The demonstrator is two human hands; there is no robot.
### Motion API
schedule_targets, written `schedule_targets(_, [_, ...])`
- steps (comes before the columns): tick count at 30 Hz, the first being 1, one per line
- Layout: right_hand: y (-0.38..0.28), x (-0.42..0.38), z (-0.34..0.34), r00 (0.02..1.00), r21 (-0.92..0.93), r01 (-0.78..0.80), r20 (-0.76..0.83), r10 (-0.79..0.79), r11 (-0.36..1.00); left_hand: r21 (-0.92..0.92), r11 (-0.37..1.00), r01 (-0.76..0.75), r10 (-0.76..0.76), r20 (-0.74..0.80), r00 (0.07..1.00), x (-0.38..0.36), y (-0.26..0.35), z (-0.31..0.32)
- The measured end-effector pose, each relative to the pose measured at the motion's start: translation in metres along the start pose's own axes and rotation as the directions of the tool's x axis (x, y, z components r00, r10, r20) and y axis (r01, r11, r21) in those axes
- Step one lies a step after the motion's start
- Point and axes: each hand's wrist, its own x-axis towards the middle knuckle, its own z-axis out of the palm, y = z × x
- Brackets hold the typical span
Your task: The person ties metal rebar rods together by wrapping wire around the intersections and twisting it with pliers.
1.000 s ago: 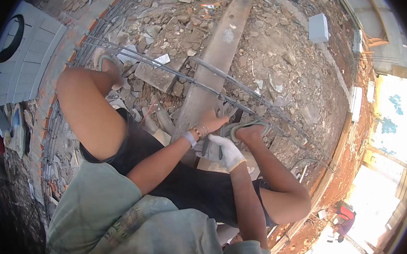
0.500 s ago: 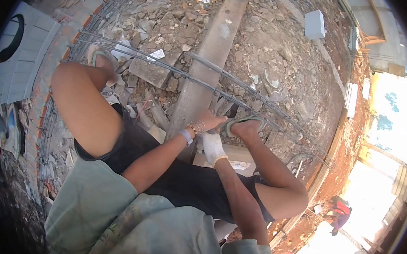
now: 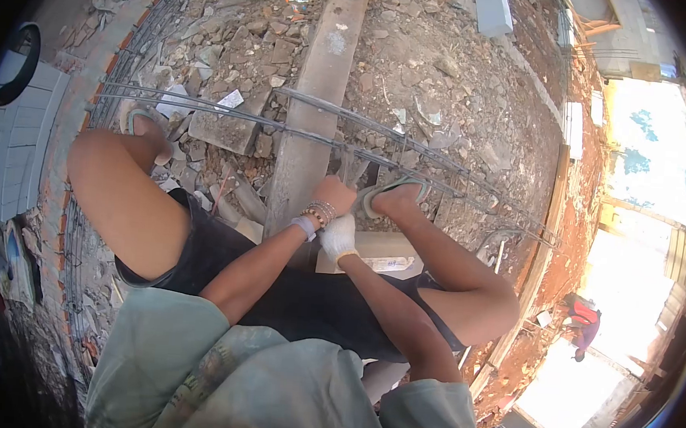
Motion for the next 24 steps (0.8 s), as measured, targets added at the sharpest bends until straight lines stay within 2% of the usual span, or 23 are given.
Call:
schedule_targets(1, [0.003,0.006,-0.015,1.000,0.027,0.024,0.015,-0.024,0.999,-0.012,1.000,-0.009,0.008,-0.036,0.999,0.001,0.004,0.000])
schedule_targets(2, [0.017,0.000,-0.001,0.994,0.371,-0.111,0.037,0.105,0.922,-0.030,0.999,0.024,-0.026,-0.051,0.998,0.004,0.002,0.009])
schedule_targets(3, [0.010,-0.004,-0.014,0.934,0.627,-0.341,0.144,0.326,0.700,-0.039,0.998,0.039,-0.038,0.026,0.999,-0.005,0.010,0.003])
schedule_targets(4, [-0.006,-0.007,-0.042,0.819,0.782,-0.509,0.312,0.482,0.359,-0.046,0.997,0.054,-0.049,0.104,0.993,-0.020,0.023,-0.010])
schedule_targets(5, [-0.018,-0.006,-0.068,0.666,0.810,-0.585,0.510,0.544,-0.043,-0.053,0.996,0.068,-0.058,0.181,0.982,-0.028,0.030,-0.019])
schedule_targets(6, [-0.020,-0.003,-0.086,0.666,0.791,-0.590,0.589,0.457,-0.161,0.005,1.000,0.017,-0.018,0.260,0.965,-0.027,0.027,-0.023])
schedule_targets(8, [-0.020,-0.004,-0.117,0.657,0.697,-0.600,0.709,0.257,-0.392,-0.394,0.917,0.066,0.027,0.226,0.974,-0.005,0.007,-0.007])
schedule_targets(11, [-0.018,0.006,-0.146,0.788,0.445,-0.442,0.607,-0.100,-0.778,-0.748,0.609,0.263,0.060,0.374,0.926,-0.004,0.006,-0.025])
schedule_targets(12, [-0.024,0.013,-0.156,0.783,0.414,-0.409,0.617,-0.080,-0.813,-0.778,0.539,0.324,0.133,0.458,0.879,-0.005,0.004,-0.032])
schedule_targets(13, [-0.028,0.017,-0.163,0.794,0.470,-0.433,0.603,-0.078,-0.769,-0.792,0.469,0.390,0.211,0.530,0.822,-0.010,0.008,-0.041])
schedule_targets(14, [-0.031,0.019,-0.169,0.804,0.524,-0.452,0.589,-0.077,-0.722,-0.842,0.332,0.425,0.222,0.507,0.832,-0.016,0.013,-0.046])
schedule_targets(17, [-0.030,0.022,-0.163,0.830,0.610,-0.487,0.546,-0.114,-0.625,-0.861,0.302,0.410,0.134,0.464,0.876,-0.027,0.018,-0.063])
schedule_targets(21, [-0.035,0.036,-0.159,0.790,0.635,-0.582,0.590,-0.168,-0.508,-0.813,0.571,0.115,0.101,0.209,0.973,-0.038,0.011,-0.090])
schedule_targets(23, [-0.041,0.039,-0.155,0.851,0.795,-0.524,0.506,-0.140,-0.307,-0.815,0.580,-0.020,0.110,0.055,0.992,-0.049,0.018,-0.106])
schedule_targets(24, [-0.044,0.042,-0.156,0.865,0.825,-0.501,0.477,-0.153,-0.260,-0.806,0.586,-0.083,0.114,-0.020,0.993,-0.053,0.015,-0.115])
